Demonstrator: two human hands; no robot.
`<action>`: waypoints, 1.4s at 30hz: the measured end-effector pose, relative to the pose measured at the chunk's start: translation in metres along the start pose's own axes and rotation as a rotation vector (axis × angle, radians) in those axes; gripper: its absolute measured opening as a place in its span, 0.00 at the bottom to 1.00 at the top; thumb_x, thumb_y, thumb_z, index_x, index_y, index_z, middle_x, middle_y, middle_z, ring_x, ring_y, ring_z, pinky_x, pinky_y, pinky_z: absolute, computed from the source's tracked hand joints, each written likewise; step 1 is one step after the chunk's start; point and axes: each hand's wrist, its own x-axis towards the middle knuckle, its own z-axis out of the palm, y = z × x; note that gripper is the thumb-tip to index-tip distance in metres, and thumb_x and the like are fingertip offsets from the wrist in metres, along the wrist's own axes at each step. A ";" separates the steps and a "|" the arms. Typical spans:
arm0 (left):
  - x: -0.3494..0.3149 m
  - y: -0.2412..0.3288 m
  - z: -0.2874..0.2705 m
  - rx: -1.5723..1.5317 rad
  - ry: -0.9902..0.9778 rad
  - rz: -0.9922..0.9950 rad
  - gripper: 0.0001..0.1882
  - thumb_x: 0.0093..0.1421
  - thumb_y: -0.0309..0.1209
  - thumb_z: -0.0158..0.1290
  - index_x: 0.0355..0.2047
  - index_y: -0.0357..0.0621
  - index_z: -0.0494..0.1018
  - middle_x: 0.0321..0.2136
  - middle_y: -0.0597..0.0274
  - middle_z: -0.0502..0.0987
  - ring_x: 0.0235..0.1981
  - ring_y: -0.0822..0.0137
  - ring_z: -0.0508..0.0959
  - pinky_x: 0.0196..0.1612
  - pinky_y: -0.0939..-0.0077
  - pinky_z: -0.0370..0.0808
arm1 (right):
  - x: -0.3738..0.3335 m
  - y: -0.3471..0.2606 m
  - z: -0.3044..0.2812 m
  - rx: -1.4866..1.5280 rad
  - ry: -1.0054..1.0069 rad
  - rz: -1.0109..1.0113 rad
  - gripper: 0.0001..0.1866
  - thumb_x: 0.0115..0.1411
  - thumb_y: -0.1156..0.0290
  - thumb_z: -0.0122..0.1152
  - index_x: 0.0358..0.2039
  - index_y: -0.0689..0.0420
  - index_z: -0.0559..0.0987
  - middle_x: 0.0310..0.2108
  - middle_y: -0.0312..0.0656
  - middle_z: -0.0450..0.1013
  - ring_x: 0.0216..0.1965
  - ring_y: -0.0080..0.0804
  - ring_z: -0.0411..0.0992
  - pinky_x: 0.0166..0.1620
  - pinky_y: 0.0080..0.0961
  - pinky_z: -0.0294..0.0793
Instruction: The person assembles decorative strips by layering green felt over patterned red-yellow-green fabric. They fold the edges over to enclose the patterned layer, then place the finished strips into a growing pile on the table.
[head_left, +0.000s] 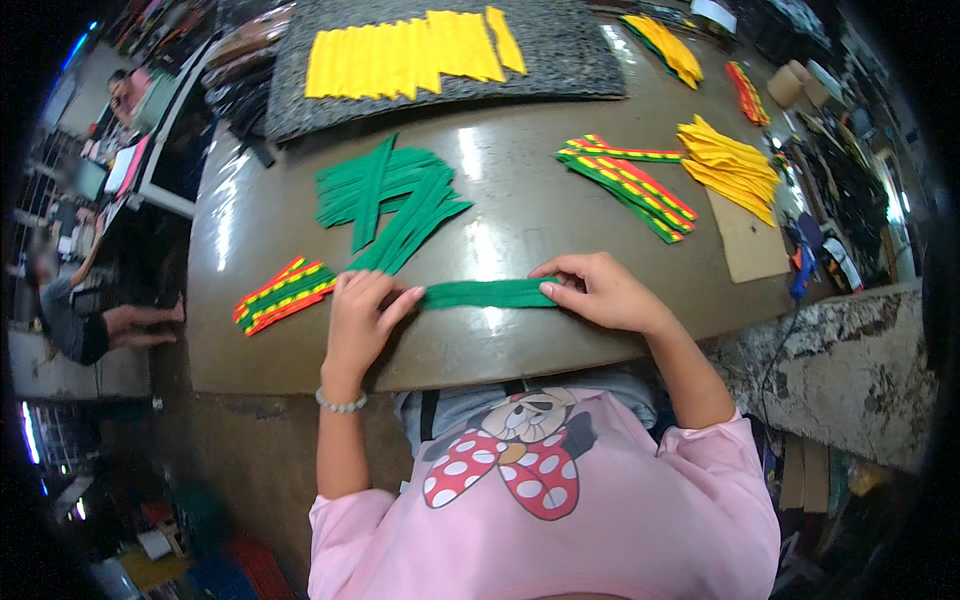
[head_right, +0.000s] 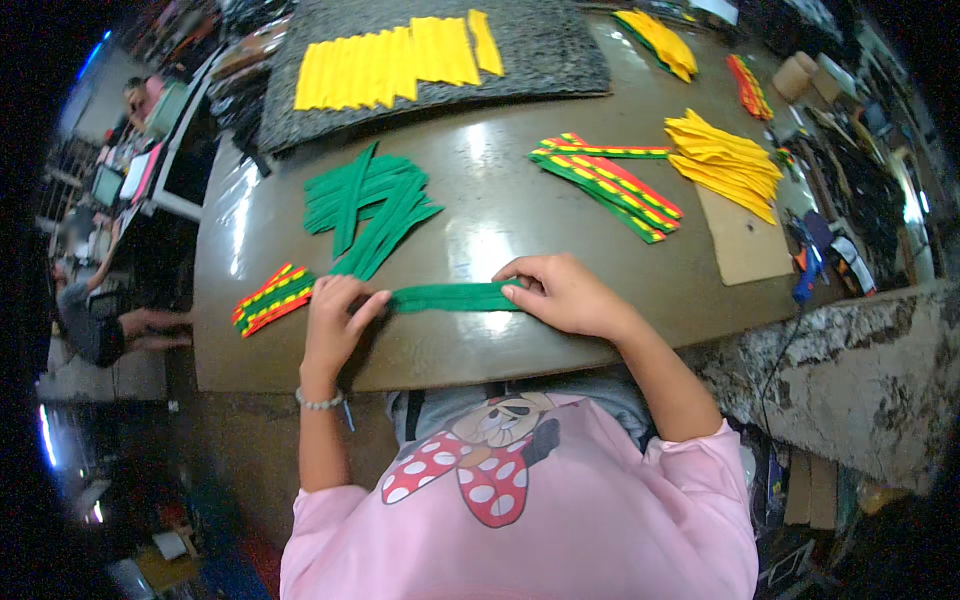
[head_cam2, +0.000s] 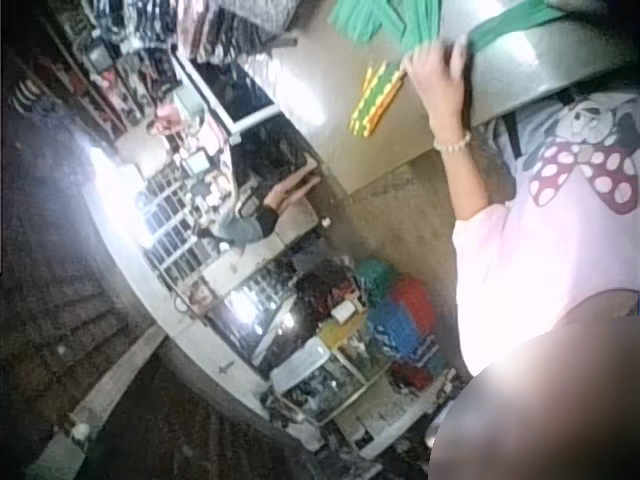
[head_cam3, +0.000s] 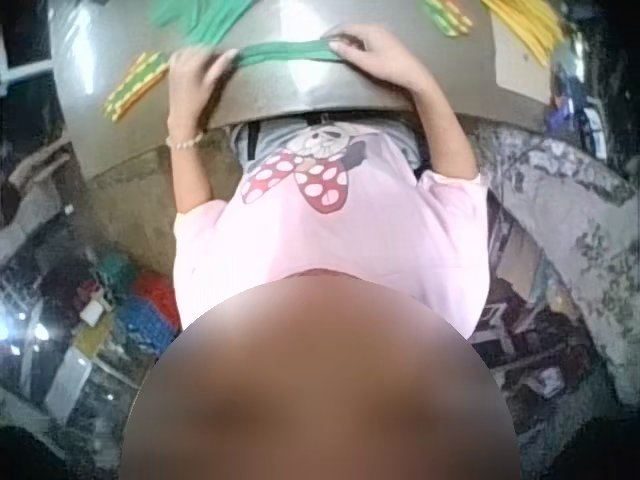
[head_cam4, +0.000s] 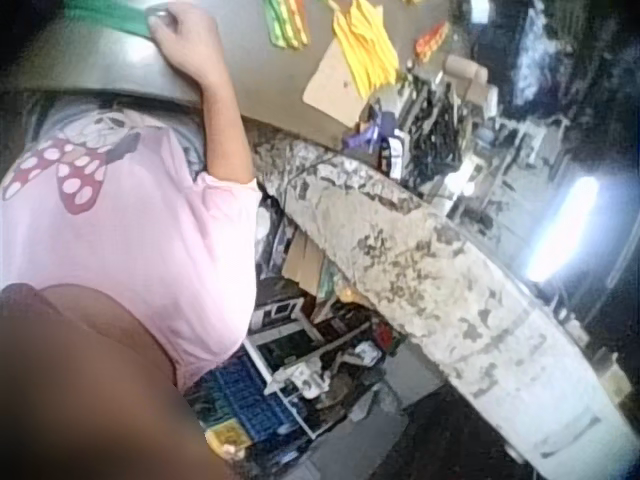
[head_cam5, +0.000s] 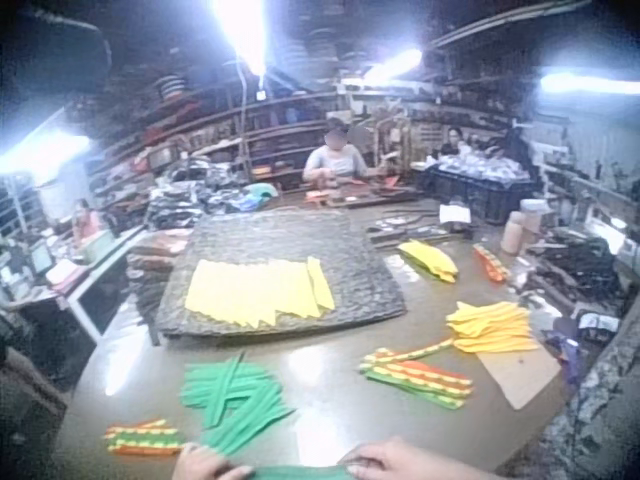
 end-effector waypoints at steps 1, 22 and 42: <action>-0.002 -0.002 0.000 -0.028 -0.015 -0.015 0.14 0.56 0.42 0.65 0.31 0.45 0.78 0.27 0.62 0.75 0.33 0.61 0.74 0.44 0.62 0.65 | -0.007 -0.002 -0.006 0.019 -0.020 0.052 0.14 0.63 0.66 0.63 0.46 0.60 0.81 0.27 0.50 0.77 0.28 0.49 0.75 0.35 0.41 0.75; -0.036 0.065 0.041 -0.219 0.158 -0.090 0.12 0.59 0.29 0.61 0.45 0.46 0.81 0.43 0.61 0.78 0.49 0.57 0.74 0.54 0.61 0.65 | 0.094 0.076 -0.129 -0.334 0.266 -0.057 0.14 0.61 0.65 0.66 0.43 0.60 0.85 0.40 0.49 0.80 0.42 0.45 0.78 0.48 0.36 0.77; -0.029 0.066 0.040 -0.211 0.320 -0.168 0.11 0.60 0.27 0.60 0.43 0.47 0.81 0.43 0.61 0.78 0.46 0.59 0.75 0.50 0.65 0.66 | 0.046 -0.014 -0.134 -0.637 1.171 -0.275 0.13 0.74 0.61 0.51 0.48 0.56 0.77 0.37 0.45 0.79 0.37 0.32 0.78 0.41 0.31 0.76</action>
